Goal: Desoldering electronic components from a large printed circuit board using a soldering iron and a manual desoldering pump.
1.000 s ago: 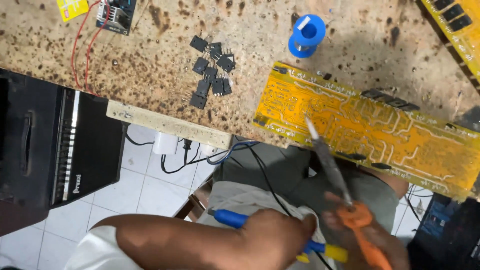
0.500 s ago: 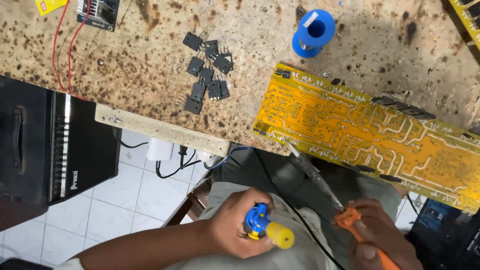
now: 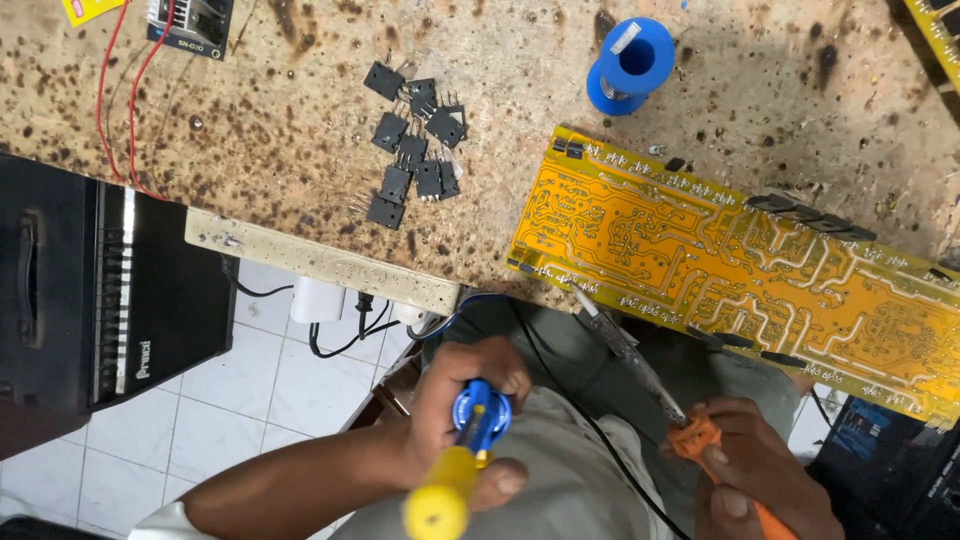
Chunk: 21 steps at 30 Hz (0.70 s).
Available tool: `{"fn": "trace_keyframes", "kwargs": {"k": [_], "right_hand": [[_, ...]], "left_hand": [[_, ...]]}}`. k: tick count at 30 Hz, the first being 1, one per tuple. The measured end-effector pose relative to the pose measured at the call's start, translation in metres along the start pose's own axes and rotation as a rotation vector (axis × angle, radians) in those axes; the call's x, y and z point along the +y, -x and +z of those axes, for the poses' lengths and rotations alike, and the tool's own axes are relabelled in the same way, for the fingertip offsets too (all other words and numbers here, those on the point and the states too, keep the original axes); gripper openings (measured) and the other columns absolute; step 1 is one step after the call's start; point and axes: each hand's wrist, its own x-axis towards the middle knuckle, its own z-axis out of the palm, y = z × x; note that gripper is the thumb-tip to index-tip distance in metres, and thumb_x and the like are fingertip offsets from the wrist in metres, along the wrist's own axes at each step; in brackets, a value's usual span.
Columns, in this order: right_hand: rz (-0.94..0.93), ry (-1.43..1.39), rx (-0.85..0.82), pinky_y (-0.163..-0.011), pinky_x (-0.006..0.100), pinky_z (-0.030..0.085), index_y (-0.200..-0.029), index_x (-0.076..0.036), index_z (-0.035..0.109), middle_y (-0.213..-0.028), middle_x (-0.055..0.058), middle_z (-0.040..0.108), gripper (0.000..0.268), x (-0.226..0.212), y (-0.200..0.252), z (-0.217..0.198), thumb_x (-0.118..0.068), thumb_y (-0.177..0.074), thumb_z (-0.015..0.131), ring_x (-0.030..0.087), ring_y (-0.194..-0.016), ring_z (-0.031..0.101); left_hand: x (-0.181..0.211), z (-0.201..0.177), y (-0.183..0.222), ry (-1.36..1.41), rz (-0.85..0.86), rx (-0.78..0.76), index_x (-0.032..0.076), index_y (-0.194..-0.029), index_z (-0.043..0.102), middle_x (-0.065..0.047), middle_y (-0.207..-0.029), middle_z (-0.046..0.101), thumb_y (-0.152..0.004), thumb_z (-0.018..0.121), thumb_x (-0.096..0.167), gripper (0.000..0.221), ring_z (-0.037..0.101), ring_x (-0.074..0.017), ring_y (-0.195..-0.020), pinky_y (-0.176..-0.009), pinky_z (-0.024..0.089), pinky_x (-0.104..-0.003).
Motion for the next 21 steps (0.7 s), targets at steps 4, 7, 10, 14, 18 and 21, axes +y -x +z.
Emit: {"fn": "trace_keyframes", "kwargs": {"k": [4,7,10,14,18,21], "right_hand": [[-0.292,-0.138,0.49,-0.095,0.034,0.053,-0.102,-0.007,0.077,-0.108,0.011,0.075,0.03,-0.143,0.0,0.025,-0.024,-0.101,0.053,0.025,-0.118,0.064],[-0.486,-0.155,0.648,-0.094,0.037,0.055,-0.106,-0.01,0.068,-0.095,0.013,0.076,0.027,-0.183,-0.009,0.033,-0.027,-0.106,0.047,0.03,-0.105,0.067],[-0.586,-0.17,0.716,-0.092,0.039,0.056,-0.107,-0.012,0.067,-0.089,0.011,0.073,0.025,-0.18,-0.018,0.037,-0.029,-0.107,0.048,0.028,-0.093,0.067],[-0.565,-0.063,0.474,-0.101,0.038,0.054,-0.114,-0.018,0.068,-0.105,0.009,0.072,0.024,-0.143,-0.006,0.014,-0.026,-0.107,0.047,0.03,-0.116,0.067],[-0.591,-0.058,0.56,-0.098,0.041,0.056,-0.114,-0.015,0.067,-0.092,0.007,0.07,0.026,-0.139,-0.005,0.014,-0.027,-0.108,0.045,0.027,-0.095,0.067],[-0.596,0.056,0.346,-0.105,0.039,0.051,-0.126,-0.021,0.064,-0.114,0.005,0.073,0.028,-0.118,-0.004,0.008,-0.025,-0.11,0.041,0.027,-0.12,0.064]], "left_hand": [[0.002,0.004,-0.017,0.035,0.176,0.121,0.007,-0.112,0.039,-0.01,-0.082,0.047,-0.101,0.065,0.041,0.044,0.045,-0.02,-0.07,-0.065,0.04,-0.033],[0.005,0.001,-0.023,0.036,0.207,0.147,0.01,-0.114,0.037,-0.008,-0.086,0.047,-0.102,0.064,0.042,0.044,0.046,-0.0198,-0.072,-0.068,0.042,-0.035],[0.006,0.003,-0.025,0.037,0.19,0.19,0.011,-0.116,0.037,-0.008,-0.09,0.046,-0.103,0.064,0.044,0.044,0.048,-0.0193,-0.073,-0.069,0.042,-0.035],[0.004,0.008,-0.027,0.034,0.221,0.288,0.012,-0.115,0.039,-0.007,-0.09,0.047,-0.103,0.066,0.046,0.045,0.049,-0.0179,-0.069,-0.066,0.042,-0.033],[0.009,0.006,-0.029,0.021,0.223,0.305,0.014,-0.115,0.04,-0.006,-0.091,0.049,-0.104,0.065,0.046,0.042,0.052,-0.0177,-0.069,-0.069,0.043,-0.035],[0.009,0.006,-0.03,0.035,0.209,0.323,0.014,-0.115,0.04,-0.006,-0.091,0.048,-0.103,0.066,0.047,0.043,0.05,-0.018,-0.069,-0.068,0.043,-0.035]]}}
